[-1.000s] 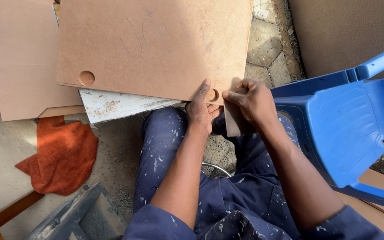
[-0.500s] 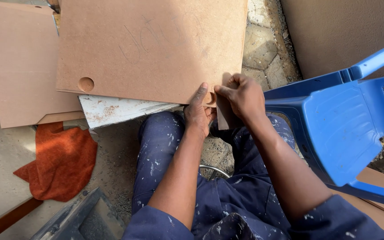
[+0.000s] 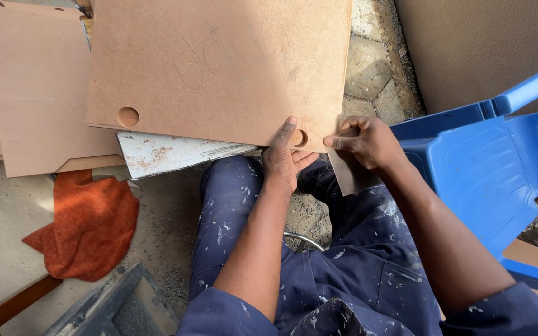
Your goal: The person sits on the floor and sands a rectangular wooden board using a sanding block. They hold the board steady with their left hand while moving the sanding block with their right hand along the edges and around the circular cutouts.
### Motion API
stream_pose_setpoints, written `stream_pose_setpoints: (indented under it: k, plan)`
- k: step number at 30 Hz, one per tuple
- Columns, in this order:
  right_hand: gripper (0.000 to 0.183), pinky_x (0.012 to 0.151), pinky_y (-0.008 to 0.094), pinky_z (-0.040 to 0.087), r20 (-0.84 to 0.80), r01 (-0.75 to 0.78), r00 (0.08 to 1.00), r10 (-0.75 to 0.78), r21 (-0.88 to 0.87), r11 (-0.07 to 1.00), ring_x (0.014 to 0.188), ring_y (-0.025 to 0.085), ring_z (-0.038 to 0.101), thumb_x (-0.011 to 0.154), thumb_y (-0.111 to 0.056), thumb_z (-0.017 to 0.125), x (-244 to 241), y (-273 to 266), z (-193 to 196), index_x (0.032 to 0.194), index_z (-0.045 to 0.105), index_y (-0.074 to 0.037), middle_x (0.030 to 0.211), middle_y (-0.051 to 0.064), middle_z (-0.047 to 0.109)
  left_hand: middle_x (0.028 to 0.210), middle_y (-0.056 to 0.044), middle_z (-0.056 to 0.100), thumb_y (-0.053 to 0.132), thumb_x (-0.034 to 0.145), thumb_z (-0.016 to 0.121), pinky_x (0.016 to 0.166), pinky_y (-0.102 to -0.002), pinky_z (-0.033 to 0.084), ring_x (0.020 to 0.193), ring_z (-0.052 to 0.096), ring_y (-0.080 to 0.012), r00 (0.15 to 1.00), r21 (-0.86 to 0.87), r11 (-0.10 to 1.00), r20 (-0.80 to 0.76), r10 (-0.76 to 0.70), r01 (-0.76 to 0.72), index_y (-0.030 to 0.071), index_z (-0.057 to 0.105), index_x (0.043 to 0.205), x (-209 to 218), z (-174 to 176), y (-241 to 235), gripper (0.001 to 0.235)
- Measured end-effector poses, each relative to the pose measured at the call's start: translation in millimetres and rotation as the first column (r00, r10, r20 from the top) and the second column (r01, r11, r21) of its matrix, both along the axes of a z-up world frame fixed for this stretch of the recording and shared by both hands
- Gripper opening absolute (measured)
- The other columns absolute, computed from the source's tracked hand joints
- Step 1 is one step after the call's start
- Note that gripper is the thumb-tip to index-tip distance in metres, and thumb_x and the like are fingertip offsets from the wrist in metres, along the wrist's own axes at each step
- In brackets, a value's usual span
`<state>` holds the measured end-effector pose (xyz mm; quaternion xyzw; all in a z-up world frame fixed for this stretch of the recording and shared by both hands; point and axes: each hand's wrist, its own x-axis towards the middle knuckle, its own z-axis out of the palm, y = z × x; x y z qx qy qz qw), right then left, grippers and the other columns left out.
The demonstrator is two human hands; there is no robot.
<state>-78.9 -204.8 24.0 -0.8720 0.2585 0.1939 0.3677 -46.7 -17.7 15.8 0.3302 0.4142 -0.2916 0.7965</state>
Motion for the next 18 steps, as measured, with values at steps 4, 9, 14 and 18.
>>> stream_pose_setpoints:
  k: [4, 9, 14, 18]
  plan:
    - [0.028, 0.058, 0.026, 0.043, 0.060, 0.156, 0.986, -0.156, -0.004, 0.988, 0.066, 0.016, 0.060, 0.075, -0.035, 0.090, -18, 23, -1, 0.080, 0.071, -0.016, 0.064, 0.003, 0.061, 0.120, -0.039, 0.065, 0.042, 0.070, 0.089, 0.086, -0.064, 0.057, 0.108, 0.063, -0.0572, 1.000, 0.008, 1.000, 0.019, -0.001, 0.001, -0.004, 0.059, 0.129, 2, -6, -5, 0.080]
    - [0.033, 0.053, 0.024, 0.044, 0.081, 0.371, 0.923, -0.375, 0.068, 0.926, 0.058, 0.012, 0.058, 0.073, -0.040, 0.095, -24, 59, 24, 0.075, 0.072, -0.016, 0.060, 0.002, 0.060, 0.122, -0.035, 0.065, 0.043, 0.069, 0.090, 0.097, -0.064, 0.051, 0.116, 0.061, -0.0546, 1.000, 0.004, 1.000, 0.003, -0.020, 0.019, -0.003, 0.059, 0.130, -1, -21, -8, 0.083]
    - [0.032, 0.050, 0.023, 0.042, 0.099, 0.425, 0.898, -0.428, 0.046, 0.904, 0.054, 0.011, 0.057, 0.077, -0.040, 0.093, -25, 68, 23, 0.075, 0.071, -0.016, 0.056, 0.001, 0.058, 0.120, -0.034, 0.066, 0.043, 0.068, 0.090, 0.097, -0.063, 0.052, 0.114, 0.063, -0.0540, 0.999, -0.013, 0.999, 0.013, -0.031, 0.031, -0.001, 0.059, 0.129, 1, -18, -6, 0.081]
    - [0.030, 0.055, 0.025, 0.042, 0.126, 0.471, 0.870, -0.477, 0.076, 0.879, 0.058, 0.014, 0.056, 0.082, -0.036, 0.088, -30, 67, 14, 0.078, 0.070, -0.012, 0.059, 0.006, 0.059, 0.122, -0.032, 0.066, 0.046, 0.067, 0.091, 0.101, -0.061, 0.050, 0.115, 0.064, -0.0526, 0.999, -0.025, 0.999, -0.002, -0.044, 0.044, 0.002, 0.058, 0.130, 2, -15, -6, 0.083]
